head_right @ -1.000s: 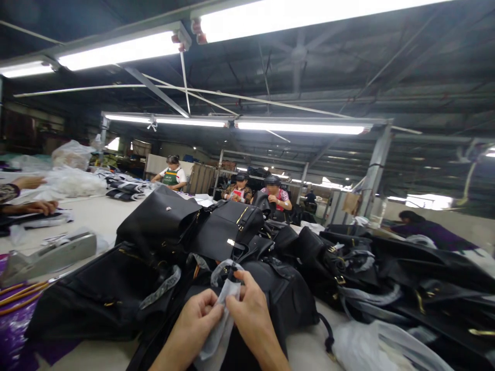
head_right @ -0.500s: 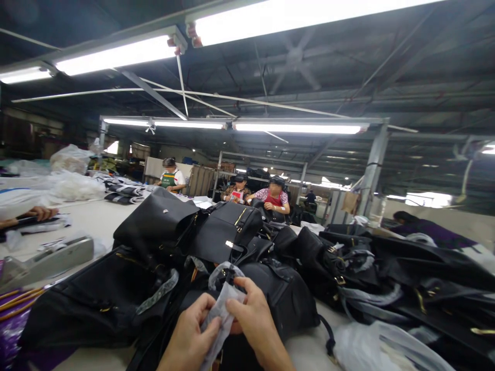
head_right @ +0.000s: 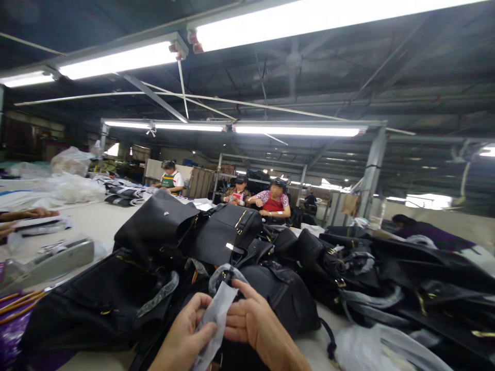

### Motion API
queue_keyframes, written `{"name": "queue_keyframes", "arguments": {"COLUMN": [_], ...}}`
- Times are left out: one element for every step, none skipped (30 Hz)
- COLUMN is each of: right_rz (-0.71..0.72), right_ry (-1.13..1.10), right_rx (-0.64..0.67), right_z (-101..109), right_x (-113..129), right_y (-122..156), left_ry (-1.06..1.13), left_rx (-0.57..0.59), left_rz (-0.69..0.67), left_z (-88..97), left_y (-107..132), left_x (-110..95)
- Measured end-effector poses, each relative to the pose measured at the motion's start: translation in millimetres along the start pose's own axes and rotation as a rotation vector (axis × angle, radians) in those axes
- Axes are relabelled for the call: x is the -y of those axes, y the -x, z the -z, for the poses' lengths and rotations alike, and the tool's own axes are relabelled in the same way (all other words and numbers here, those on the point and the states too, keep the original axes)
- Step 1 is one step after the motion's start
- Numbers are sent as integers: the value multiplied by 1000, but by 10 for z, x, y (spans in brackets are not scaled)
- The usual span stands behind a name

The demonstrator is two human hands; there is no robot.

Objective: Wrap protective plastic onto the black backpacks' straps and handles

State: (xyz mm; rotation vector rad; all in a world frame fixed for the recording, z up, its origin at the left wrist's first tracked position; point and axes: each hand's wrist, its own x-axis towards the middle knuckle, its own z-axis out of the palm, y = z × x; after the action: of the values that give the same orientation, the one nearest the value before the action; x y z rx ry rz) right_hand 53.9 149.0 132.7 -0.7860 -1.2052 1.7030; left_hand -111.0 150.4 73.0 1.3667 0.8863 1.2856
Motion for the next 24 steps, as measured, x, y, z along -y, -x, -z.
{"name": "queue_keyframes", "arguments": {"right_rz": [11,26,47,69,91,114,135,153,171,185,196,205,214,222,228,237,247,255,261,262,264,268,275,289], "right_ry": [-39,-51,-41,-17,11,32,42,44,40,38,41,48,58,67,74,79,82,86,90,94,93,87,76,65], "right_rx": [38,58,57,35,2,-33,-71,-109,-146,-175,-197,-208,-212,-212,-213,-216,-227,-248,-279,-314,-351,-383,-406,-424], "right_z": [24,46,65,82,95,104,110,110,106,96,81,62,39,14,-13,-40,-67,-95,-124,-154,-185,-215,-244,-269], "right_x": [-23,-59,-107,-165,-227,-291,-350,-401,-440,-466,-479,-481,-474,-462,-450,-438,-429,-423,-419,-417,-414,-411,-408,-405], "right_y": [17,21,11,-11,-44,-84,-126,-165,-197,-220,-233,-236,-231,-221,-207,-193,-181,-170,-163,-158,-155,-154,-154,-155], "left_ry": [47,83,110,129,143,150,156,163,170,177,185,192,197,198,194,178,149,105,52,0,-43,-74,-96,-114], "left_rx": [14,33,53,72,87,94,103,117,134,149,159,161,158,152,145,137,127,110,89,63,35,8,-17,-41], "left_rz": [11,15,13,11,14,21,29,34,33,27,17,10,7,10,13,15,13,8,-5,-22,-43,-62,-77,-87], "left_z": [2,4,5,5,5,5,6,7,9,11,12,10,6,-3,-15,-30,-47,-65,-82,-97,-108,-115,-117,-115], "left_y": [-9,-12,-10,-5,2,7,12,15,16,16,16,17,19,22,29,38,49,63,79,97,118,143,172,205], "left_x": [20,30,32,30,26,25,26,31,37,44,46,43,33,14,-11,-42,-75,-107,-134,-157,-172,-181,-186,-189]}}
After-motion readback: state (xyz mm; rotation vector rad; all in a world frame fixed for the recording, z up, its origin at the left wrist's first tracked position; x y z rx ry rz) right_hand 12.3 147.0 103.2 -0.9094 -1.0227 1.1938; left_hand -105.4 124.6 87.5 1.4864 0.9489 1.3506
